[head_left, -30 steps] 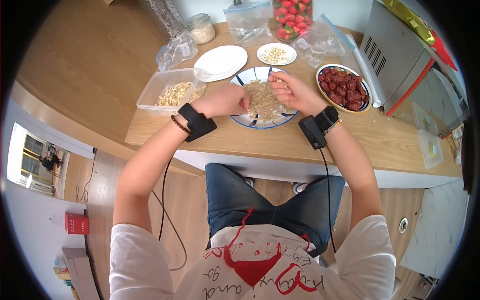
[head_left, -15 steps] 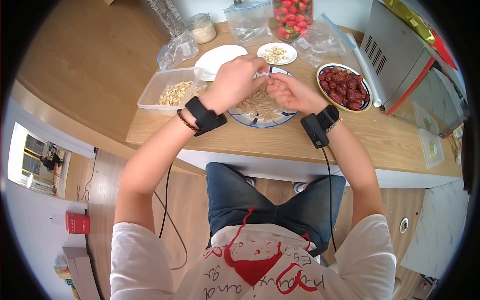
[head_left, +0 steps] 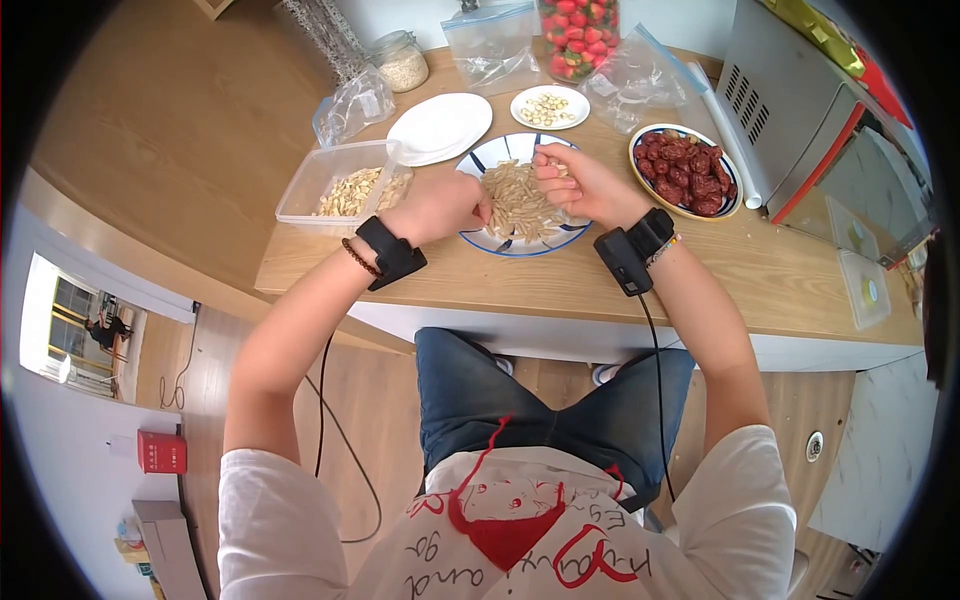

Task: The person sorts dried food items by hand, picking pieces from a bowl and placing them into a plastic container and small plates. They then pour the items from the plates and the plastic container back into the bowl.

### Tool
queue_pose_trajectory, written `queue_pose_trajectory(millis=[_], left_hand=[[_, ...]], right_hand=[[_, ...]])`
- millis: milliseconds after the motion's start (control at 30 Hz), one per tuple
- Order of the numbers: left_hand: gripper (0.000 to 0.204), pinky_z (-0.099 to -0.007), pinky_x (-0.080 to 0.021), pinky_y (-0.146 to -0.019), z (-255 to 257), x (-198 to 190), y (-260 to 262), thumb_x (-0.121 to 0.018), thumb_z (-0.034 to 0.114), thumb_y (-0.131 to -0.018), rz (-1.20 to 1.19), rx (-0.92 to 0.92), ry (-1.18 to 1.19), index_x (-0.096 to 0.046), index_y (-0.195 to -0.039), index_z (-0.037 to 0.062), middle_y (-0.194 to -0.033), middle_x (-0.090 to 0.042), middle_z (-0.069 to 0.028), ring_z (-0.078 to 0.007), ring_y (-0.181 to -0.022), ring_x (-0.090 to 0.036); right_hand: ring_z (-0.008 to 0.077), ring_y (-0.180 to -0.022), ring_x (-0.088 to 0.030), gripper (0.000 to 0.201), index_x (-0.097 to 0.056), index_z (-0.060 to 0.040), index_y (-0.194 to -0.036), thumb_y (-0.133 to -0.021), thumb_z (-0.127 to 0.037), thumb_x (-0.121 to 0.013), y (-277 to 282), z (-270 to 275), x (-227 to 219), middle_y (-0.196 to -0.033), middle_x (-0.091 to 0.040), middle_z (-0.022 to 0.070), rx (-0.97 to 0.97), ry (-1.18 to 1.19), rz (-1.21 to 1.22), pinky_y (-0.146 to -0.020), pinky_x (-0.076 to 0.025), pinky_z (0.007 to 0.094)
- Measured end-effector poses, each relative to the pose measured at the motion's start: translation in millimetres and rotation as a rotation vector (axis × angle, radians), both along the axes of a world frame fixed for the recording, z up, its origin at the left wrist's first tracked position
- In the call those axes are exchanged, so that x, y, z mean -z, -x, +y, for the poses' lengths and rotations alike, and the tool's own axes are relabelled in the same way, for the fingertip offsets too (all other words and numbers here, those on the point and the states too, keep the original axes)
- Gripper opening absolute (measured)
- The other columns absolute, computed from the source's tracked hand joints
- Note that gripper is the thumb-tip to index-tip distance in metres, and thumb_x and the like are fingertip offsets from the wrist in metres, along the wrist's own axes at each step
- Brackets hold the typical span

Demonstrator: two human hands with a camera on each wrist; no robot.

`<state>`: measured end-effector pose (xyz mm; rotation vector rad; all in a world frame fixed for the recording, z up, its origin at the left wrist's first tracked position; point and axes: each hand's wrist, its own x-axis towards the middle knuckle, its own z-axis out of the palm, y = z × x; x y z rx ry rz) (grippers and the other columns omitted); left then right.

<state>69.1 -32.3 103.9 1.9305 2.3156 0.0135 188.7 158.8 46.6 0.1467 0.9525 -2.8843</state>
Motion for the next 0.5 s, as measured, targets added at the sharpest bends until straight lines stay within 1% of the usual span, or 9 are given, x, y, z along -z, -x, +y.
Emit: queue_pose_trajectory(millis=[133, 233, 333, 433, 500], left_hand=[[0.008, -0.0353, -0.049, -0.067, -0.1, 1.3, 0.1, -0.066, 0.014, -0.072, 0.039, 0.053, -0.028, -0.067, -0.077, 0.0074, -0.080, -0.065, -0.0080, -0.0242, -0.075, -0.063], [0.007, -0.0348, -0.050, -0.066, 8.1, 2.0, 12.6, -0.062, 0.014, -0.074, 0.051, 0.005, -0.161, -0.067, -0.076, 0.0089, -0.075, -0.065, -0.0083, -0.0270, -0.074, -0.063], [0.011, -0.0356, -0.050, -0.067, 21.7, -24.0, 1.9, -0.062, 0.018, -0.077, -0.011, -0.052, -0.450, -0.066, -0.080, 0.0079, -0.078, -0.064, -0.0089, -0.0277, -0.074, -0.063], [0.014, -0.0327, -0.047, -0.064, 35.4, -41.8, -17.7, -0.063, 0.017, -0.079, -0.067, 0.040, -0.601, -0.063, -0.085, 0.0045, -0.085, -0.062, -0.0078, -0.0222, -0.068, -0.057], [0.015, -0.0329, -0.047, -0.065, 43.1, -37.9, -23.9, -0.064, 0.017, -0.079, -0.026, 0.095, -0.627, -0.063, -0.086, 0.0043, -0.085, -0.061, -0.0084, -0.0228, -0.069, -0.058]], right_hand=[[0.0023, -0.044, -0.028, 0.018, -0.046, -0.0070, -0.080, -0.094, -0.020, -0.047, -1.4, -2.1, -0.9, -0.063, -0.037, -0.0040, 0.023, -0.037, -0.001, -0.035, -0.021, 0.0170], [0.0015, -0.043, -0.028, 0.019, -0.046, -0.0069, -0.081, -0.093, -0.021, -0.048, -2.4, -4.3, -3.1, -0.062, -0.037, -0.0047, 0.048, -0.049, -0.013, -0.034, -0.021, 0.0160], [0.0019, -0.045, -0.029, 0.020, -0.046, -0.0064, -0.081, -0.094, -0.022, -0.048, -2.1, -4.4, -2.6, -0.065, -0.038, -0.0037, 0.058, -0.044, -0.021, -0.035, -0.022, 0.0161], [0.0028, -0.047, -0.030, 0.020, -0.047, -0.0052, -0.083, -0.094, -0.022, -0.048, -3.4, -7.3, -6.0, -0.067, -0.039, -0.0023, 0.093, -0.051, -0.053, -0.037, -0.023, 0.0165], [0.0041, -0.049, -0.031, 0.020, -0.047, -0.0035, -0.087, -0.094, -0.022, -0.046, -5.1, -9.9, -10.5, -0.068, -0.040, -0.0013, 0.125, -0.081, -0.074, -0.038, -0.024, 0.0178]])
